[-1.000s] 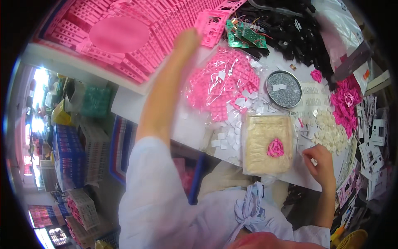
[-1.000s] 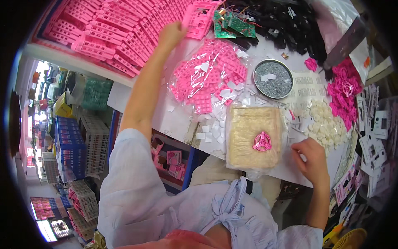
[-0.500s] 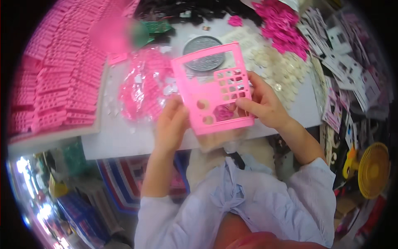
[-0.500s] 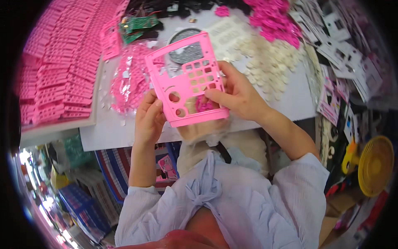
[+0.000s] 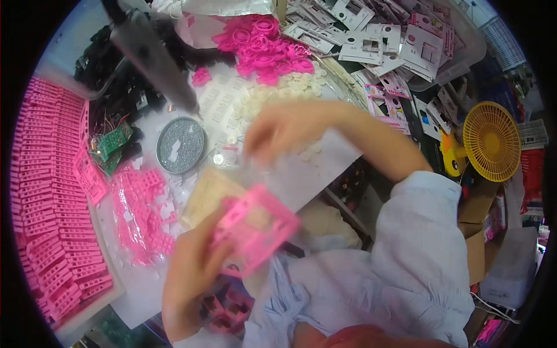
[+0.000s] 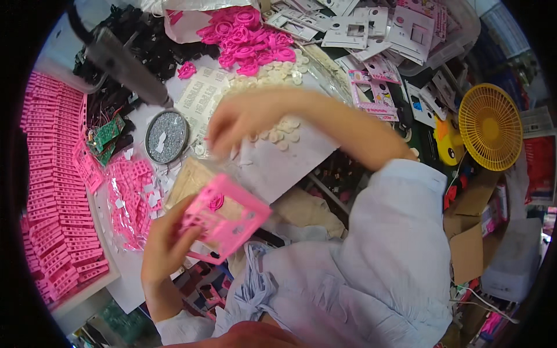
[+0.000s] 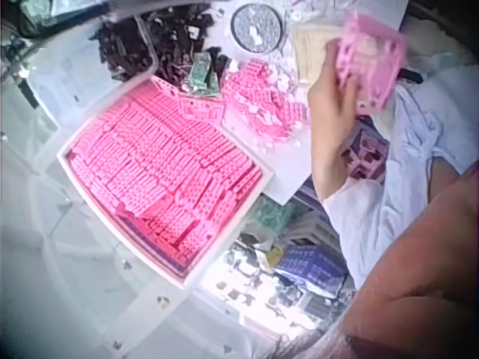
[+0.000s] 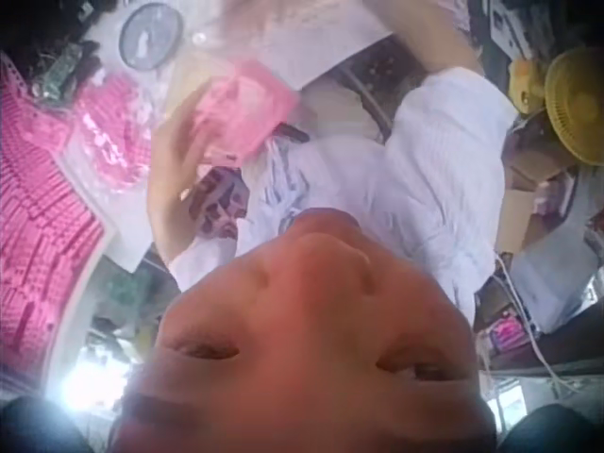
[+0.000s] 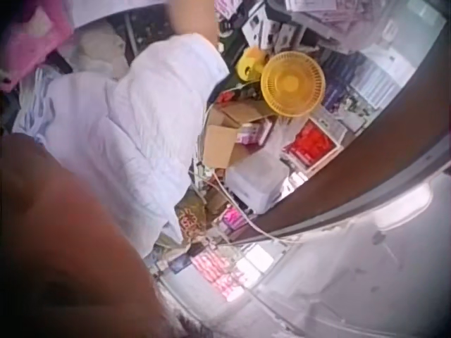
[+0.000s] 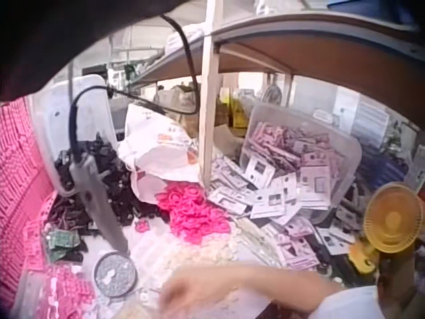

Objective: Assembling a toy piggy bank by installing electronic components and plastic parts.

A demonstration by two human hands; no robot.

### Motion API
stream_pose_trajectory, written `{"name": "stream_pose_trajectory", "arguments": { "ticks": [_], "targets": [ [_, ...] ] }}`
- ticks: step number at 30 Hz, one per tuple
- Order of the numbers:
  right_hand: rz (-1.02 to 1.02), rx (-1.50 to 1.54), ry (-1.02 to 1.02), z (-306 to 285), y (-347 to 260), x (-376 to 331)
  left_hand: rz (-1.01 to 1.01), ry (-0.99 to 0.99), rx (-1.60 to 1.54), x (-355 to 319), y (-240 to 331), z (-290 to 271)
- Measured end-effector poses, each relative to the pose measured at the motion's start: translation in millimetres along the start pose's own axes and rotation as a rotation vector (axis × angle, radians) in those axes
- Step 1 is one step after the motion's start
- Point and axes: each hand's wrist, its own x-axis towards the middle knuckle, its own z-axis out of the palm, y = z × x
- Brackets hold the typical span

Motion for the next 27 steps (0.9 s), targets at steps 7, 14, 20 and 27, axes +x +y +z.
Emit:
{"name": "stream_pose_trajectory", "arguments": {
  "ticks": [7, 14, 20, 27],
  "targets": [
    [0.771, -1.426, 0.677, -195.0, 129.5, -152.9, -0.074, 0.521, -0.978, -24.7, -60.9, 42.4],
    [-0.091, -0.865, 1.833, -176.8, 81.2, -168.7, 0.096, 0.657, -1.310, 11.4, -42.5, 88.1],
    [-0.153, 0.778, 1.030, 74.8, 29.9, -49.3, 0.368, 0.735, -1.445, 27.5, -44.9, 110.5],
    [-0.170, -0.051, 0.505, 132.0, 12.8, -30.8, 0.282, 0.916, -1.334, 6.2, -47.2, 104.8]
  ]
}}
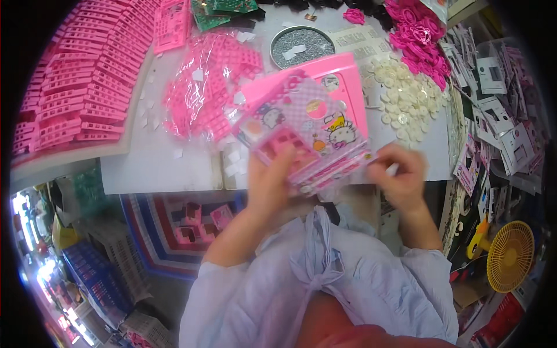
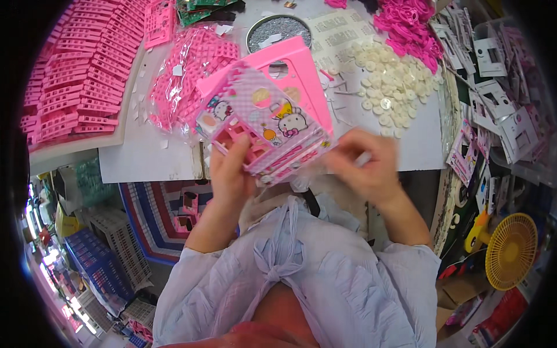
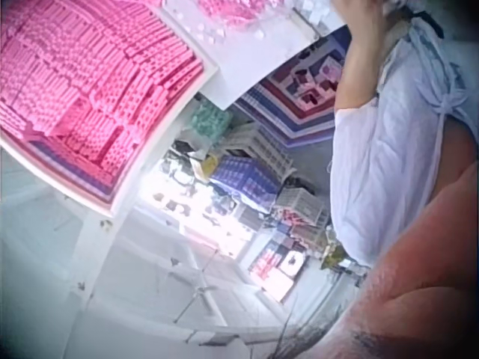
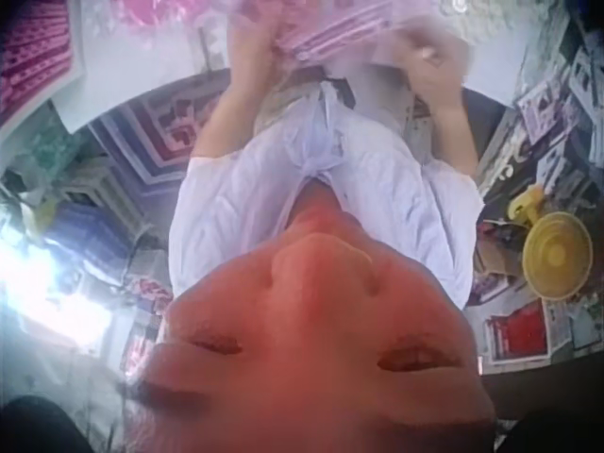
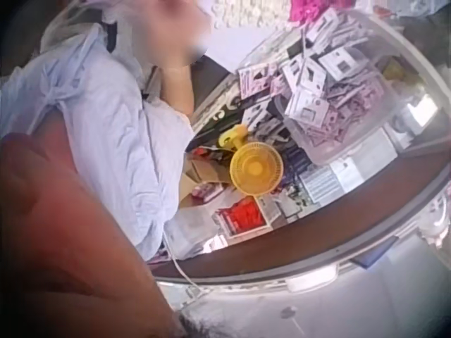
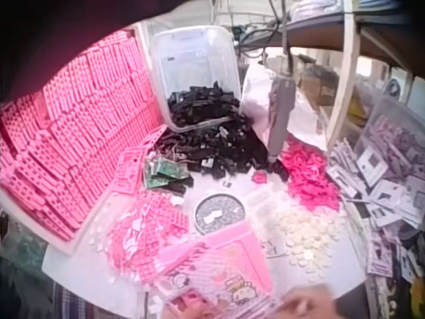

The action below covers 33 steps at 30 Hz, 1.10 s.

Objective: Assembling a toy piggy bank by installing electronic components and plastic parts.

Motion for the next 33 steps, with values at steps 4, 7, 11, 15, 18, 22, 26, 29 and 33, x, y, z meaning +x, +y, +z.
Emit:
{"name": "stream_pose_trajectory", "arguments": {
  "ticks": [4, 7, 11, 15, 18, 22, 26, 29, 33],
  "targets": [
    [0.088, 0.362, -0.072, -0.2, 0.1, 39.3, -0.158, -0.041, 0.065, 2.9, 19.6, -15.3],
    [0.238, 0.581, -0.131, 43.9, 6.7, 42.4, 0.062, 0.085, 0.324, 10.6, 15.4, -9.6],
    [0.060, 0.512, 0.091, 81.8, 3.3, 44.2, 0.370, 0.268, 0.879, 9.8, 16.8, -4.4],
    [0.155, 0.680, 0.109, 75.4, 2.5, 53.1, 0.455, 0.224, 0.626, 8.9, 28.0, -14.4],
    [0.256, 0.710, -0.028, 63.9, -1.3, 61.0, 0.504, 0.091, 0.477, 3.9, 35.3, -13.7],
    [0.046, 0.591, -0.074, 75.7, -9.9, 53.6, 0.421, 0.036, 1.166, 12.8, 33.9, -19.8],
    [0.039, 0.566, -0.017, 82.1, -8.4, 50.9, 0.458, 0.038, 1.113, 16.5, 13.1, -33.1],
    [0.013, 0.550, 0.022, 87.3, -8.8, 51.2, 0.345, 0.084, 1.054, 11.9, 12.8, -29.8],
    [-0.042, 0.333, -0.080, 77.2, -8.9, 54.4, 0.300, 0.108, 1.067, 9.8, 19.0, -30.5]
  ]
}}
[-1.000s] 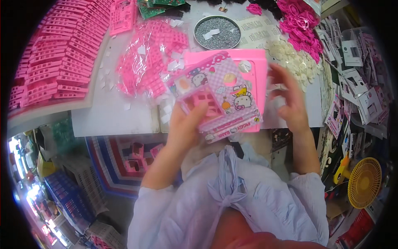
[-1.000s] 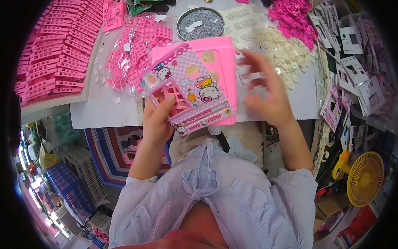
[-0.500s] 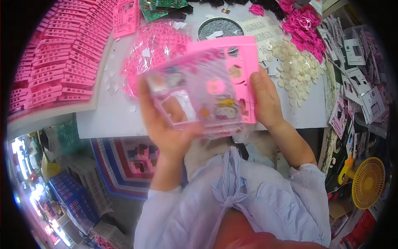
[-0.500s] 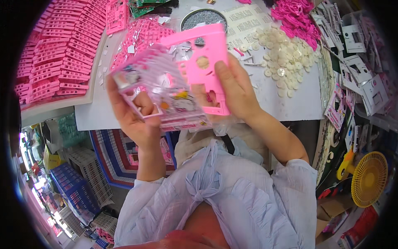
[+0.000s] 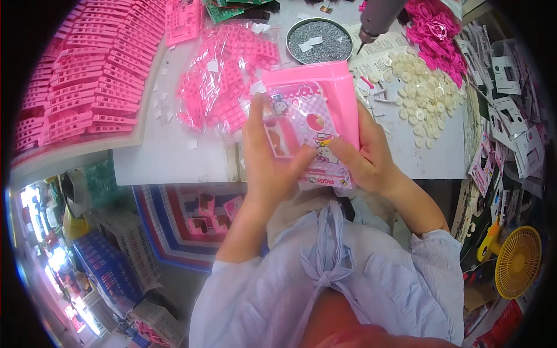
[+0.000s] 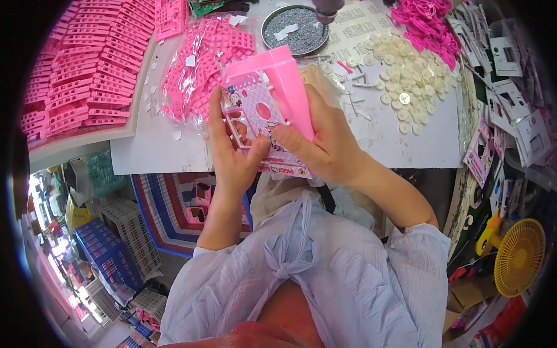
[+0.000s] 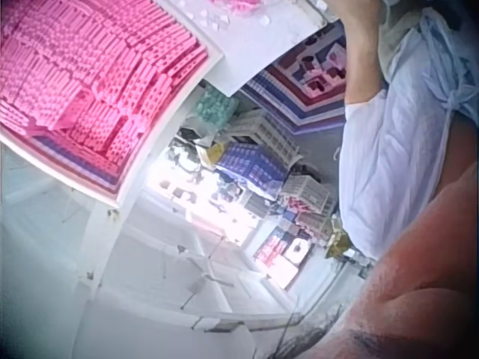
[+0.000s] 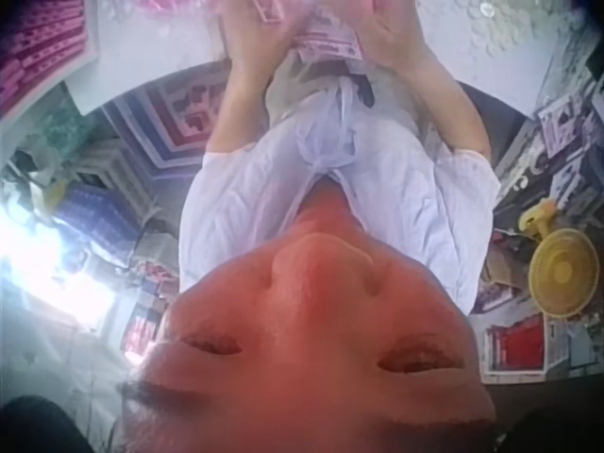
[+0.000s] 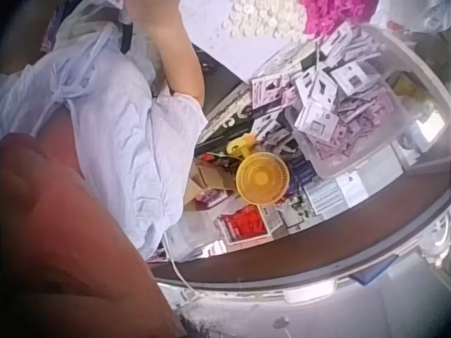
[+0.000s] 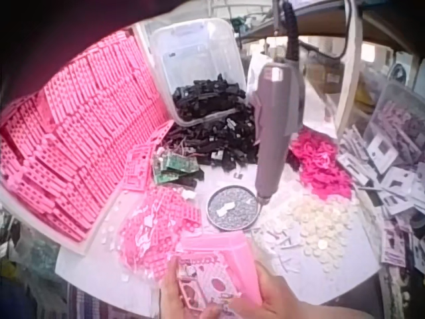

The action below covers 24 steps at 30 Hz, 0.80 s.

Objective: Assembling a toy piggy bank by installing electronic components and plastic parts.

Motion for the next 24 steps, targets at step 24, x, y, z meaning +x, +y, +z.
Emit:
{"name": "stream_pose_trajectory", "arguments": {
  "ticks": [24],
  "targets": [
    [0.003, 0.044, -0.244, -13.4, -1.1, 2.9, -0.072, -0.045, 0.080, -12.6, 16.0, -4.2]
  ]
}}
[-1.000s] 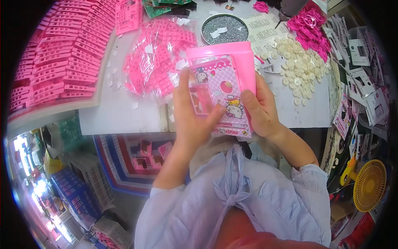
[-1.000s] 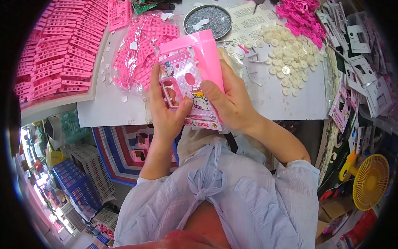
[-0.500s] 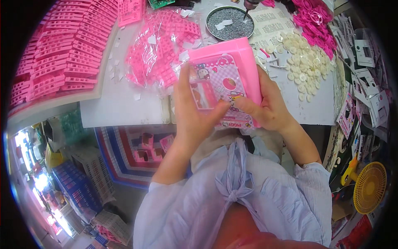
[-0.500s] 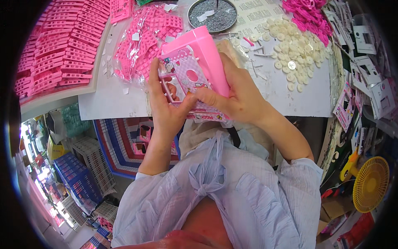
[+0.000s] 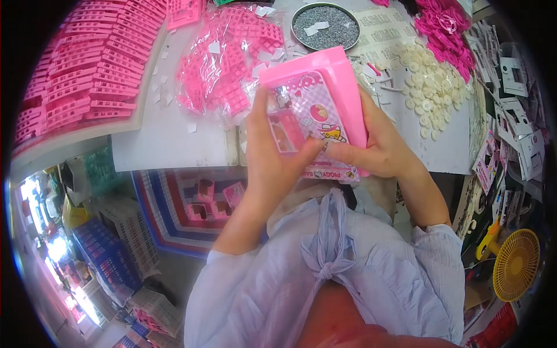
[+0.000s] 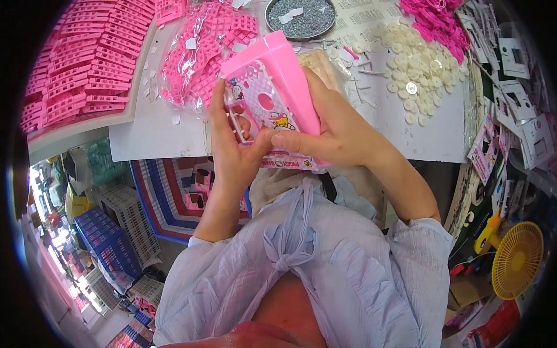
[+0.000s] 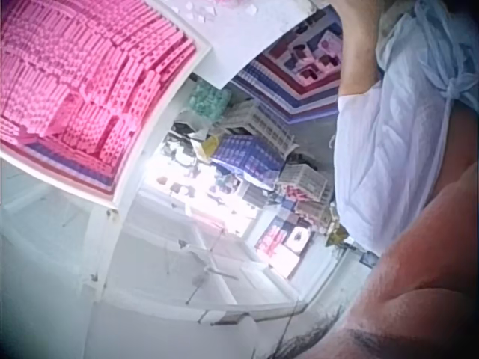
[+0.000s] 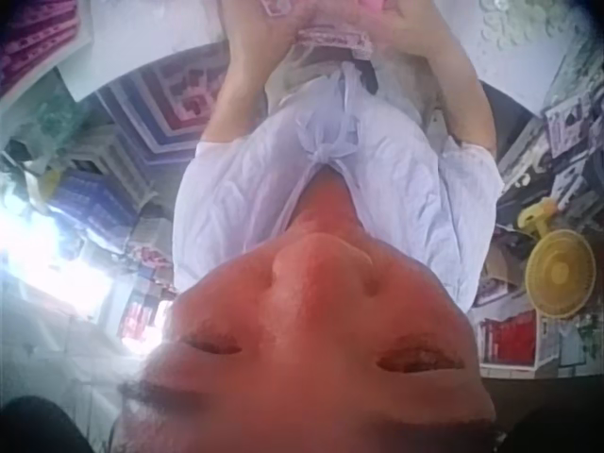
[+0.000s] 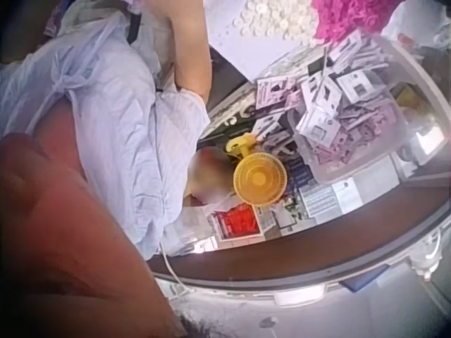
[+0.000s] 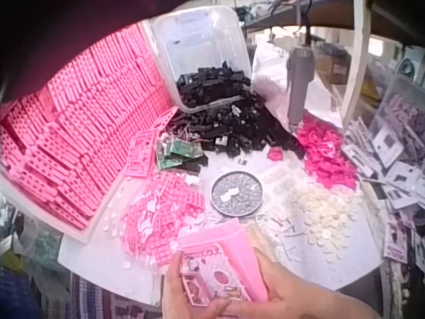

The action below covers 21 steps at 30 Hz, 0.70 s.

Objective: Assembling a toy piggy bank by installing electronic components and plastic parts.

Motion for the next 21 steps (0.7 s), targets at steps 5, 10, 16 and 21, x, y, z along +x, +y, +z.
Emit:
{"name": "stream_pose_trajectory", "arguments": {
  "ticks": [5, 10, 16, 21],
  "targets": [
    [0.279, 0.232, -0.090, -8.5, -9.1, -8.4, 0.079, 0.002, 0.108, 2.2, 0.8, -3.2],
    [0.149, 0.496, 0.111, 3.1, 10.7, -14.5, 0.093, 0.036, -0.238, 23.5, -22.0, -1.6],
    [0.375, 0.226, -0.114, -17.8, -2.8, -13.1, -0.199, 0.207, -0.761, 41.9, -25.9, -8.7],
    [0.322, 0.348, 0.042, -11.4, 1.8, -26.8, 0.059, 0.306, -0.587, 59.8, -31.0, -3.6]
  ]
}}
